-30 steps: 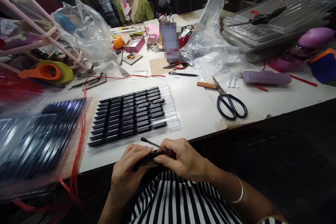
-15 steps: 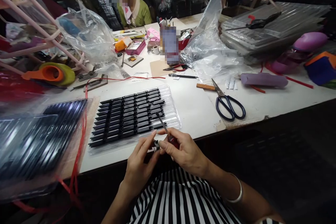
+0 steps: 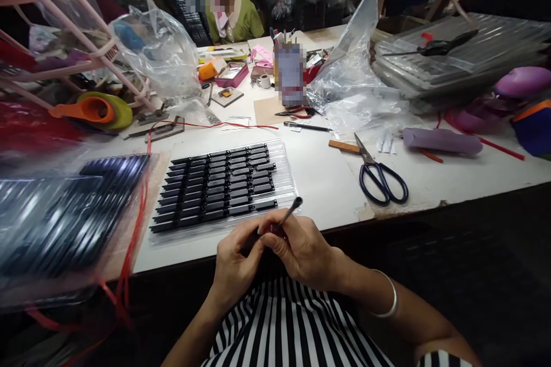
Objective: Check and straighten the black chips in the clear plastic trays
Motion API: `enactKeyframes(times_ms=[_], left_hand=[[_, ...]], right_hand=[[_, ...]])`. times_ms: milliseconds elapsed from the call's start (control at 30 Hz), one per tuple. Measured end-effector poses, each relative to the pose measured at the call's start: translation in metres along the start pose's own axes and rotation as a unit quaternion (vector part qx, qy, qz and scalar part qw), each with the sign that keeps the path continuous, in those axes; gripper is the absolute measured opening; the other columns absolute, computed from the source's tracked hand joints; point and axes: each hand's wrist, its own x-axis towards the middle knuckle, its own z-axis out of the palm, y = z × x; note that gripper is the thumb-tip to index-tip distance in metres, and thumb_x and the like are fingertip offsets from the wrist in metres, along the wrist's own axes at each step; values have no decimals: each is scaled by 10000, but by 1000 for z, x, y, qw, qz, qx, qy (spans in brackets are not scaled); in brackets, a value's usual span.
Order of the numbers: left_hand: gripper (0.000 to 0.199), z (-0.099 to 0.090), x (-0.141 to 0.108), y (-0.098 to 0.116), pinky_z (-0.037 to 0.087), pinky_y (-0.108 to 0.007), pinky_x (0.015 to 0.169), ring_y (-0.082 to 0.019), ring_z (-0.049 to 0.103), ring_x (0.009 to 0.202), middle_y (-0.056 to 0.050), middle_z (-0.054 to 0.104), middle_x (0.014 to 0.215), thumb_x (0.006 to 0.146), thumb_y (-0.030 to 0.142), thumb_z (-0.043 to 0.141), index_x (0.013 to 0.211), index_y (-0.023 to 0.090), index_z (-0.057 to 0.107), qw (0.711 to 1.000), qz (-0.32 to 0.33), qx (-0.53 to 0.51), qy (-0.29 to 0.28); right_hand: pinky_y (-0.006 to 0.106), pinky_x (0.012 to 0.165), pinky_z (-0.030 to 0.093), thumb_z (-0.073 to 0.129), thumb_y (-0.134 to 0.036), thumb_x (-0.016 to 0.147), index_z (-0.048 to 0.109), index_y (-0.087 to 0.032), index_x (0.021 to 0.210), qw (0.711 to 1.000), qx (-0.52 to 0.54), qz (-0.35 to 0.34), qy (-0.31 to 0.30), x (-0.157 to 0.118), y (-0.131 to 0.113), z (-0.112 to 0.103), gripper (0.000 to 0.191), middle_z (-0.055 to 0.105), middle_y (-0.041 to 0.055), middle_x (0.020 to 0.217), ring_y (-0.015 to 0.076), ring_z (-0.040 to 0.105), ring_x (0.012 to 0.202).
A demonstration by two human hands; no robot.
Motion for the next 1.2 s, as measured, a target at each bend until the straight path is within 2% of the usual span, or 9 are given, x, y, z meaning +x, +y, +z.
enactKeyframes(times_ms=[300,467,633,733,800,900,1033,1100,1200], left_hand=[[91,10,10,2,442,-328,636,-184,538,689,-37,612,720,771,140,534,786,198,602,998,36,58,8],[107,11,10,2,426,-321,626,-180,516,670,-33,588,699,761,118,507,752,195,580,998,37,58,9],[129,11,6,-1,448,-344,697,-193,533,746,-48,607,786,795,127,492,827,193,598,997,56,51,-16],[293,1,-2,-2,461,-353,826,-202,562,941,-73,617,1020,876,166,444,1130,222,578,996,18,-28,-79],[445,-8,-9,-1,466,-349,842,-195,572,956,-69,609,1060,910,224,432,1353,269,419,978,-59,-144,-138],[621,-19,-13,1,472,-296,725,-151,574,769,-30,614,893,915,302,467,1468,294,184,915,-162,-316,-193],[642,-22,-14,1,420,-238,592,-100,500,599,1,577,752,918,375,464,1474,260,163,862,-218,-405,-213],[605,-24,-16,-5,441,-264,621,-119,531,619,-4,593,751,931,379,429,1471,254,187,886,-223,-359,-189],[493,-35,-21,-24,469,-326,762,-170,599,788,-42,651,896,927,323,447,1406,252,361,966,-189,-171,-50]], right_hand=[[344,673,535,341,-371,964,499,-255,1002,998,-20,-54,-6,4,-12,-6,200,651,82,855,192,629,746],[354,685,513,369,-244,950,483,-248,1036,996,-32,-76,-18,5,-9,0,143,654,81,853,197,624,743],[327,612,474,401,-169,919,489,-232,1005,985,-103,-132,-41,14,-12,-6,138,590,43,739,184,539,662],[360,723,481,405,-141,909,503,-212,1068,986,-100,-115,-75,15,-13,-16,201,582,65,822,204,538,804],[350,784,478,415,-125,905,524,-200,1123,984,-67,-85,-138,11,-9,-20,255,576,78,912,194,536,875],[279,733,481,486,-147,902,521,-191,1219,974,-46,-26,-218,1,1,-16,323,544,62,915,151,527,817],[261,667,461,497,-163,906,567,-189,1107,973,-63,-9,-221,-1,7,-6,214,537,38,839,141,511,757],[257,661,460,488,-168,910,568,-180,1019,978,-67,-22,-199,3,8,-6,136,546,37,828,139,516,749],[237,614,453,494,-195,910,551,-183,978,988,-106,-23,-111,12,19,-10,89,545,35,826,127,516,703]])
